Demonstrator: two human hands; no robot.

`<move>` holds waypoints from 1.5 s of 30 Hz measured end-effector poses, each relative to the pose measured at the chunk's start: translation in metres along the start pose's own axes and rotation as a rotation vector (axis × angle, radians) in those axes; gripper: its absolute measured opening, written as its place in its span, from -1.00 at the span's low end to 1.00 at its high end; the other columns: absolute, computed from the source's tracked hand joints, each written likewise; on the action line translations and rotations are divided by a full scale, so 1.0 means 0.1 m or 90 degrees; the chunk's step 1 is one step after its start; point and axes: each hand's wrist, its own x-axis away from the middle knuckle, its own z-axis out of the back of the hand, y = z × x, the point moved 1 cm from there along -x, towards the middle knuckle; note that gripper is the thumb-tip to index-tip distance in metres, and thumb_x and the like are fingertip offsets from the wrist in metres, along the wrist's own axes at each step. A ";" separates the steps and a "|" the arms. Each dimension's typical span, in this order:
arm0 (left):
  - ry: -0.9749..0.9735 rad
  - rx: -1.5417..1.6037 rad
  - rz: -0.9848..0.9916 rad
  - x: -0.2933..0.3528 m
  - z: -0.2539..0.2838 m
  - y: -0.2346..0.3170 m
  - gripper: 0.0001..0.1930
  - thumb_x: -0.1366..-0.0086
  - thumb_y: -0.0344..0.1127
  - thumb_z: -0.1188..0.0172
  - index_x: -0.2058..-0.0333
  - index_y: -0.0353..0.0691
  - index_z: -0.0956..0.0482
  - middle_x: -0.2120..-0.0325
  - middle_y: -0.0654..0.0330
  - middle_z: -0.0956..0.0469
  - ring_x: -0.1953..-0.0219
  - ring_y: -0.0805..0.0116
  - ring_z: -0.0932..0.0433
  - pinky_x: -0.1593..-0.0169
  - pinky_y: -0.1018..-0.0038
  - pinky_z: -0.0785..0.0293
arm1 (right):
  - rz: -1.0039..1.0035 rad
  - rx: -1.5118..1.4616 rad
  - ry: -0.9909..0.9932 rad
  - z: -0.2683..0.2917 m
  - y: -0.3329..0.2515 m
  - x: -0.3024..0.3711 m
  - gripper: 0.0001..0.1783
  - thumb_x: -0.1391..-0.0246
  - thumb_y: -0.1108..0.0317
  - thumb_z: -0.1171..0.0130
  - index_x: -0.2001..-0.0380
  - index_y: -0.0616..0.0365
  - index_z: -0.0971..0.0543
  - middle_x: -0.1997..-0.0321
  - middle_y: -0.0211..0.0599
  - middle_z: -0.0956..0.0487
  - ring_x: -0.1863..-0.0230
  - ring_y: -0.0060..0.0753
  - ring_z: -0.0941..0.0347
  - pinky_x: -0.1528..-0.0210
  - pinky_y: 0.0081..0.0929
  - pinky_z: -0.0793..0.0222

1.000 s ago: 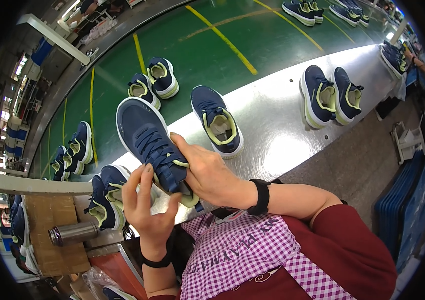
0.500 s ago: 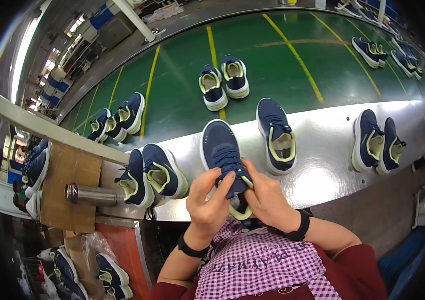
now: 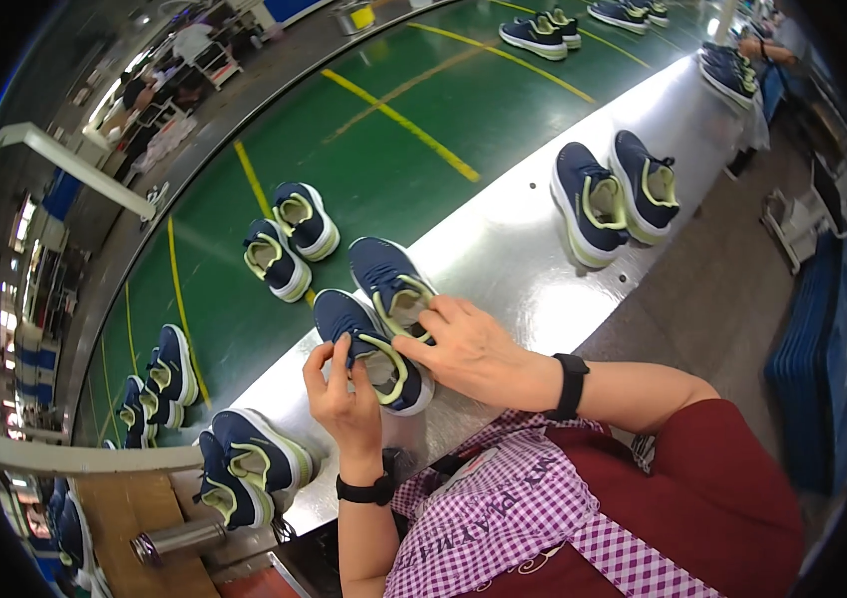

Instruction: Inspecting and arranging sneakers on a conveyor belt in a shoe manufacturing facility.

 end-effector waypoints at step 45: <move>-0.168 1.330 -0.247 -0.59 0.90 0.66 -0.54 -0.28 -0.02 0.07 0.26 -0.36 -0.58 0.22 -0.11 -0.55 0.15 0.05 -0.40 0.01 0.25 -0.28 | 0.142 -0.087 -0.126 -0.97 0.85 -2.28 -0.52 0.20 0.25 -0.32 0.10 -0.11 -0.51 0.29 -0.29 -0.53 0.20 -0.17 -0.43 0.16 -0.25 -0.36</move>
